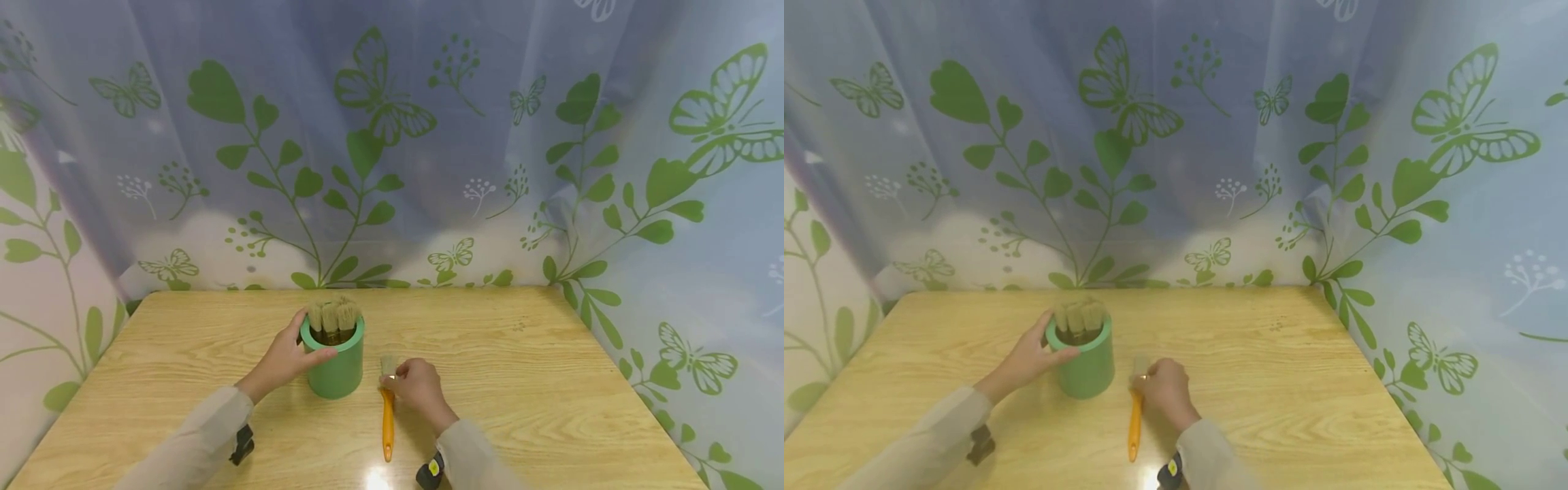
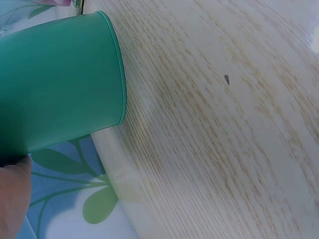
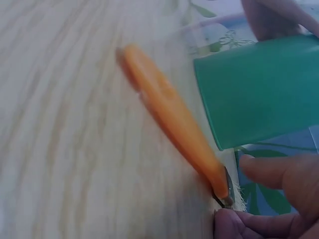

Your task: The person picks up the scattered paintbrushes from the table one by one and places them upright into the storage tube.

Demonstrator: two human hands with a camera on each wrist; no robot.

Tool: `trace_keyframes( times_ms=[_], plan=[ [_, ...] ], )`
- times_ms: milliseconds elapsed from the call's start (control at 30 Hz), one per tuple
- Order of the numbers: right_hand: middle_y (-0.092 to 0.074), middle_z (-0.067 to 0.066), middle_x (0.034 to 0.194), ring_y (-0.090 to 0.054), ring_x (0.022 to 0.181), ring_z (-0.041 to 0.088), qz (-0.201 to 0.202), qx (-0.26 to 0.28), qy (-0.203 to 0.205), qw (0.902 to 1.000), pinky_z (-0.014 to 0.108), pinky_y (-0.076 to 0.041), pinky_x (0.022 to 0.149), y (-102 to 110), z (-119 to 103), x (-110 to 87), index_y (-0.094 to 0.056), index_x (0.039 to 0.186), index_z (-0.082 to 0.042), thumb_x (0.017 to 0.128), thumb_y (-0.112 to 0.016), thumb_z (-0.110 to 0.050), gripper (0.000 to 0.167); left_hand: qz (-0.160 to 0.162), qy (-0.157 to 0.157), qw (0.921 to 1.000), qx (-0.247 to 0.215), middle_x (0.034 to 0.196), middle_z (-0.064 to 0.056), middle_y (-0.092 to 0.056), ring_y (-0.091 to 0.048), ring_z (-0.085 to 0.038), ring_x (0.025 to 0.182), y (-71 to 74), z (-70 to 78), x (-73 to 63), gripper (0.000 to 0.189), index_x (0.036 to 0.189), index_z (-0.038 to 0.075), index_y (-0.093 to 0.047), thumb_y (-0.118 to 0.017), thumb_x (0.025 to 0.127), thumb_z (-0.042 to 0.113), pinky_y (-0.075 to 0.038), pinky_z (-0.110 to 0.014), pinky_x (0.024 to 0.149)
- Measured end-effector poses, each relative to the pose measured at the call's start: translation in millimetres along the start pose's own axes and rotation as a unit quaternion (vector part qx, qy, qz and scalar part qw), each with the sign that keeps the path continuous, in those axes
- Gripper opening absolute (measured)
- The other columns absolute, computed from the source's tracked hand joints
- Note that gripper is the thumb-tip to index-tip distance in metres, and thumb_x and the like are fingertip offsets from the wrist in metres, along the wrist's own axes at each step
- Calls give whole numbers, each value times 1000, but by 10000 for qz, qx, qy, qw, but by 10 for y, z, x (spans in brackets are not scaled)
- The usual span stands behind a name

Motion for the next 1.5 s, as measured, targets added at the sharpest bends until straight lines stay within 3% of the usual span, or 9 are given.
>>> trace_keyframes(
  times_ms=[167,267,400,567,767,967,1100,1333,1500],
  plan=[
    [-44,-4,59,-38,53,10,151,-400,114,9990,22,-33,46,-42,-53,-1,-59,69,-4,76,-81,-15,25,18,-73,10000,-31,150,-18,-35,-36,-39,136,2,2,1,97,153,8,-14,-76,83,33,-31,-59,107],
    [-30,-5,53,-28,48,9,112,-345,177,9992,21,-24,43,-49,-66,-2,-44,56,-12,76,-79,-9,40,18,-107,9999,-65,149,-18,-36,-37,-38,135,1,5,2,96,153,8,-15,-76,83,32,-31,-58,107],
    [-20,-8,48,-19,44,8,-59,-172,186,9997,21,-17,40,-47,-57,1,-30,50,-17,76,-78,-7,56,13,-127,9999,-56,149,-19,-35,-37,-39,135,-2,12,-4,94,153,8,-15,-76,84,30,-32,-58,106],
    [-20,-10,46,-20,43,6,-235,-17,122,9996,20,-18,41,2,-20,1,-30,49,-19,75,-79,-11,56,4,-133,9999,-51,149,-19,-35,-37,-39,135,-1,29,-9,94,153,8,-14,-75,85,29,-32,-58,106],
    [-40,-7,48,-37,43,7,-282,194,87,9994,20,-30,43,176,-24,-4,-48,54,-13,78,-78,-14,38,38,-62,10000,-43,149,-20,-35,-37,-39,135,6,29,-6,94,153,9,-14,-76,84,28,-33,-58,106],
    [-63,2,63,-56,53,11,-228,474,-10,9986,24,-48,49,365,-93,21,-67,76,-1,82,-74,-13,16,25,25,10000,-20,149,-21,-34,-35,-40,136,0,32,-9,94,153,9,-15,-75,84,30,-32,-59,106],
    [-66,7,73,-63,59,14,-108,700,-60,9975,30,-56,58,472,-175,67,-68,84,2,83,-73,-12,16,19,57,10000,-20,150,-21,-34,-35,-40,136,-6,20,-2,94,153,8,-15,-75,84,29,-31,-59,107],
    [-68,7,76,-65,64,17,179,788,170,9966,33,-57,61,638,-397,136,-69,85,1,85,-73,-15,17,72,84,9999,44,148,-23,-35,-37,-42,134,-14,-17,10,94,153,7,-14,-76,84,24,-34,-59,105],
    [-67,8,80,-67,68,18,397,873,452,9944,31,-57,63,764,-617,145,-70,91,1,87,-72,-17,18,51,110,9999,85,148,-22,-36,-38,-41,134,-13,-31,8,94,153,8,-14,-75,85,29,-35,-58,104]
  ],
)
Point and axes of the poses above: each hand's wrist, its own x-axis towards the middle knuckle, its own y-axis out of the back of the hand, z = x × y, the point moved 2 cm from there along x, towards the middle knuckle
